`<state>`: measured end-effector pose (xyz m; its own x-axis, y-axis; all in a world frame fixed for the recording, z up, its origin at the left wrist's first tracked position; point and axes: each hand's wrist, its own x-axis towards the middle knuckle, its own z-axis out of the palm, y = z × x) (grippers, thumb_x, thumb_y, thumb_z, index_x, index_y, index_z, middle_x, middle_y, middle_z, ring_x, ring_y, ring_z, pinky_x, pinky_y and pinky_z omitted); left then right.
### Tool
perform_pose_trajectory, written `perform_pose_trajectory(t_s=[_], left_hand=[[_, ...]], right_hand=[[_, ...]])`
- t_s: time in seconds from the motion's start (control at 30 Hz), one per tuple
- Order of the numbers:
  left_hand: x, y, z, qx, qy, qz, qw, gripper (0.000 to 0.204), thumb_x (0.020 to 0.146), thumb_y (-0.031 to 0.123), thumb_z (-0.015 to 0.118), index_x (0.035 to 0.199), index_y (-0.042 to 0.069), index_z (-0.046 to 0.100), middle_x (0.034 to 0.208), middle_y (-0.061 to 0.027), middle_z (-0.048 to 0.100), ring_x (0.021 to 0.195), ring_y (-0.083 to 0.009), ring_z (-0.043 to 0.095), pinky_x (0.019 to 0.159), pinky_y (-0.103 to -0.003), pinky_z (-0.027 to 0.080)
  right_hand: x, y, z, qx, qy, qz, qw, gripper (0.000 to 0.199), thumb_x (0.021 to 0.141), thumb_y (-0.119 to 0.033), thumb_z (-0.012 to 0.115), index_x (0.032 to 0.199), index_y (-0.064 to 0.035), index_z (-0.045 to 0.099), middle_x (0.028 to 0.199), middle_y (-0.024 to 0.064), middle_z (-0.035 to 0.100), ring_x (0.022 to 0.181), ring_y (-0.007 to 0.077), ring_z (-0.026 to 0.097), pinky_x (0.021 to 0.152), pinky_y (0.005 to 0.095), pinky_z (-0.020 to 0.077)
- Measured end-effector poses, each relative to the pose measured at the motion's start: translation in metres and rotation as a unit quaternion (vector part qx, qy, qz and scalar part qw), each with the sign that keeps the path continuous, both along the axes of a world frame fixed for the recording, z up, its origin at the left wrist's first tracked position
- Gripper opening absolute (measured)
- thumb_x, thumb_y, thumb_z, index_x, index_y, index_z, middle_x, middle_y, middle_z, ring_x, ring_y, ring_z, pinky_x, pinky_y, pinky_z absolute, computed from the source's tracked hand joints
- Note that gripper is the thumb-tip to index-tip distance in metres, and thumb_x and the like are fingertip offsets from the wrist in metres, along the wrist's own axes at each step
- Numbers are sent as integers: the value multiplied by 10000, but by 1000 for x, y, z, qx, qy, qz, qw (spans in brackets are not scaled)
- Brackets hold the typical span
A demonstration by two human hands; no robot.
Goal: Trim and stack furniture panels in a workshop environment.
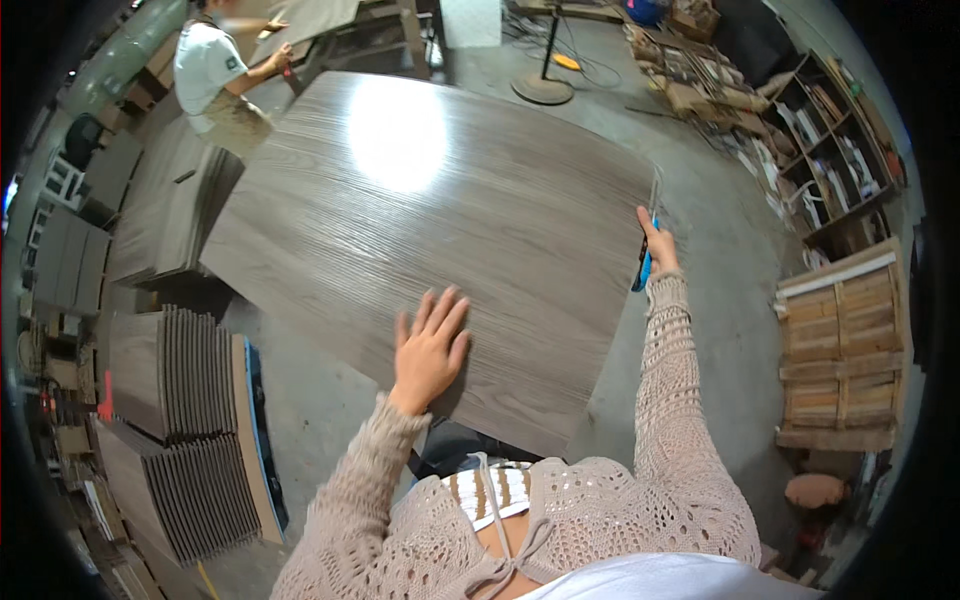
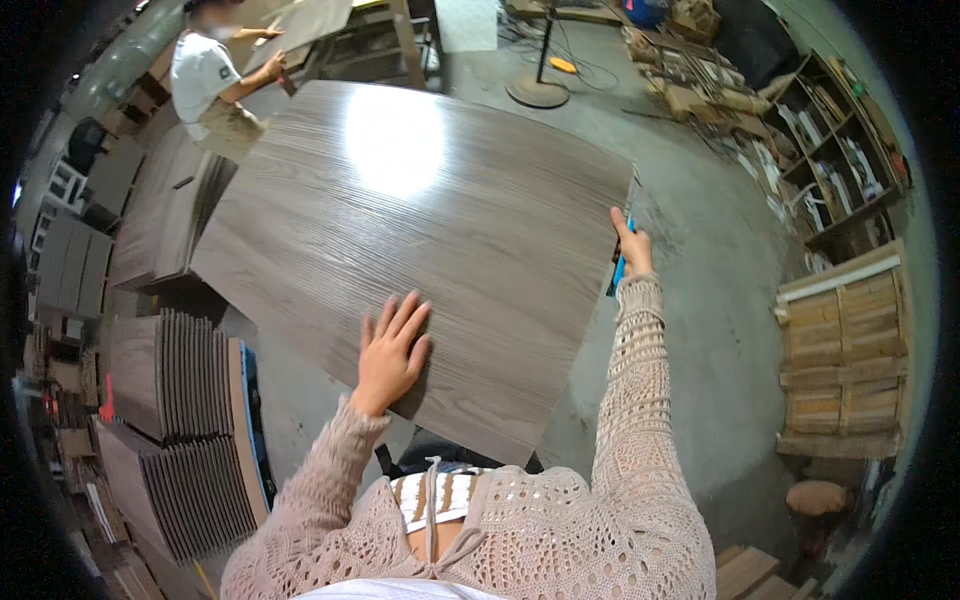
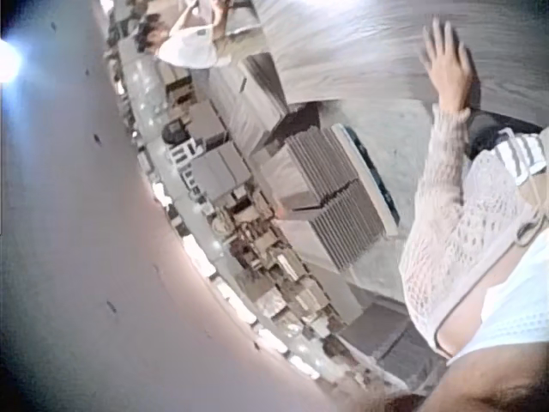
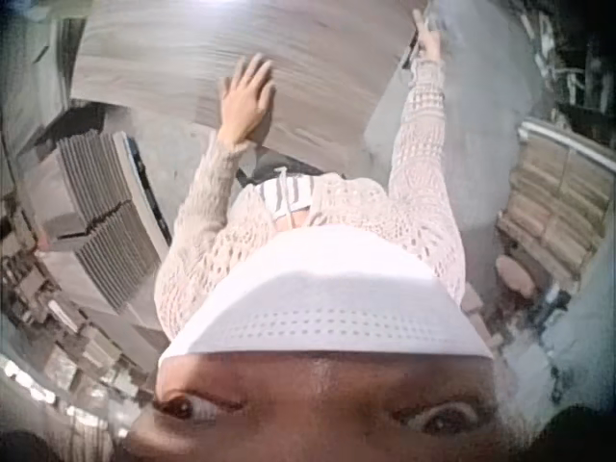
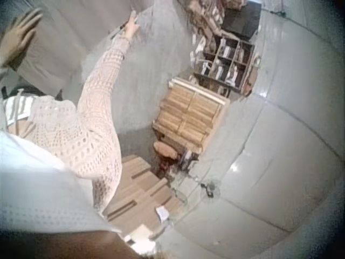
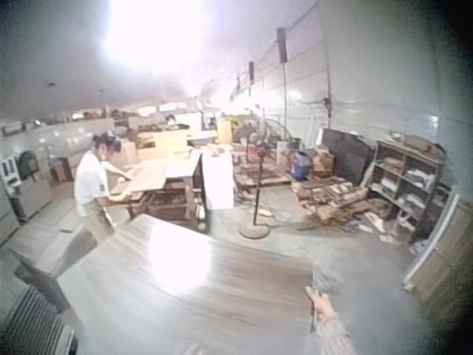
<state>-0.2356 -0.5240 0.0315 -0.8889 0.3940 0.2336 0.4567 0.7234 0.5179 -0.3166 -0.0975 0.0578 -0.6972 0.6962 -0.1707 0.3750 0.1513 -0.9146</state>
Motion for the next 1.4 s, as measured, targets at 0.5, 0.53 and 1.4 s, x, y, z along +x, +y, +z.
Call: perform_pose_trajectory(t_s=[0.5,0.53,1.4], left_hand=[[-14,-16,-7,-14,61,31,998,457,810,338,560,1246,204,527,1367,19,434,1292,-222,351,1076,-495,122],[-19,-19,-8,-15,66,12,998,456,814,338,556,1249,205,524,1366,19,436,1292,-220,351,1078,-489,118],[93,105,7,-155,128,-409,890,853,772,469,574,1353,-66,251,1417,-299,190,1324,-470,130,959,-705,114]], right_hand=[[98,22,11,-74,42,-98,992,417,782,-389,701,631,-138,404,485,-47,332,376,80,306,370,254,253],[112,18,7,-67,44,-117,990,417,780,-389,702,633,-136,406,486,-48,332,378,76,306,370,250,251],[308,-283,-40,262,22,-216,940,278,876,-271,538,1047,-58,486,961,185,598,803,350,609,696,416,486]])
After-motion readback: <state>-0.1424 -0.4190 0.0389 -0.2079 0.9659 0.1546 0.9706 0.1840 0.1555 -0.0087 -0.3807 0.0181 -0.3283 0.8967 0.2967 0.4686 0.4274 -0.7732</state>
